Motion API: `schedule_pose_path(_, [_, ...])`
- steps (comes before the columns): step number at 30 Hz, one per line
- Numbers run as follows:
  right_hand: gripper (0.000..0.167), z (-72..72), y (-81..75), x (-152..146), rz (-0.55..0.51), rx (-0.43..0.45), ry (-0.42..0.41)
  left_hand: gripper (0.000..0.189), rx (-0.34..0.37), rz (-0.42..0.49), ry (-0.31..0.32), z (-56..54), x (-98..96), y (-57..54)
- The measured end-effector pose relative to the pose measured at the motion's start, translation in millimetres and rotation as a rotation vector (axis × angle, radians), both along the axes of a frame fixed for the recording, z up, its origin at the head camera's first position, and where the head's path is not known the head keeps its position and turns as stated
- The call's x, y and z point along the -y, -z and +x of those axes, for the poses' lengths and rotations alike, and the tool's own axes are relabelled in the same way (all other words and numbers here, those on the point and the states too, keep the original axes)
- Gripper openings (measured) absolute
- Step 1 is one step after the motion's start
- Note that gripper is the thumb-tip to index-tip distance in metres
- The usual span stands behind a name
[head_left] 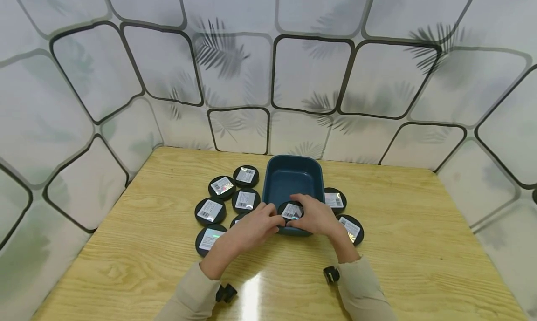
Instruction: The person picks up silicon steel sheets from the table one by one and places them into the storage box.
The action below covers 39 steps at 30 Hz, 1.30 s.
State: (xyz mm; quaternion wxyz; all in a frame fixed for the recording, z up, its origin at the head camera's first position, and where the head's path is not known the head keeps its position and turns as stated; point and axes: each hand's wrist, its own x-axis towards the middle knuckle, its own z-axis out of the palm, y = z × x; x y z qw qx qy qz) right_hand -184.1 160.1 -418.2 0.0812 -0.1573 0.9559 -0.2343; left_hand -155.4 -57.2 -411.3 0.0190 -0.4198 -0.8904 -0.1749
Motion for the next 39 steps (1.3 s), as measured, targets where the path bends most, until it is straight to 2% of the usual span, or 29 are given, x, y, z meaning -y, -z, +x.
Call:
schedule_pose_path(9, [0.069,-2.3,-0.4,-0.7,0.017,0.015,-0.022,0.013,-0.007,0.0,0.002,0.5,0.1,-0.4])
schedule_pose_path(16, [0.063,-4.2,-0.5,0.3,0.042,-0.017,-0.054,0.014,0.0,0.002,-0.002,-0.3,-0.1,0.7])
schedule_pose_path(25, [0.059,-4.2,-0.4,4.1,0.027,-0.021,-0.068,0.014,-0.001,-0.011,-0.012,0.6,-0.3,0.1])
schedule_pose_path(39, [0.056,-6.5,-0.2,4.2,-0.033,0.001,-0.133,0.013,-0.013,-0.013,-0.002,1.3,-0.6,0.4])
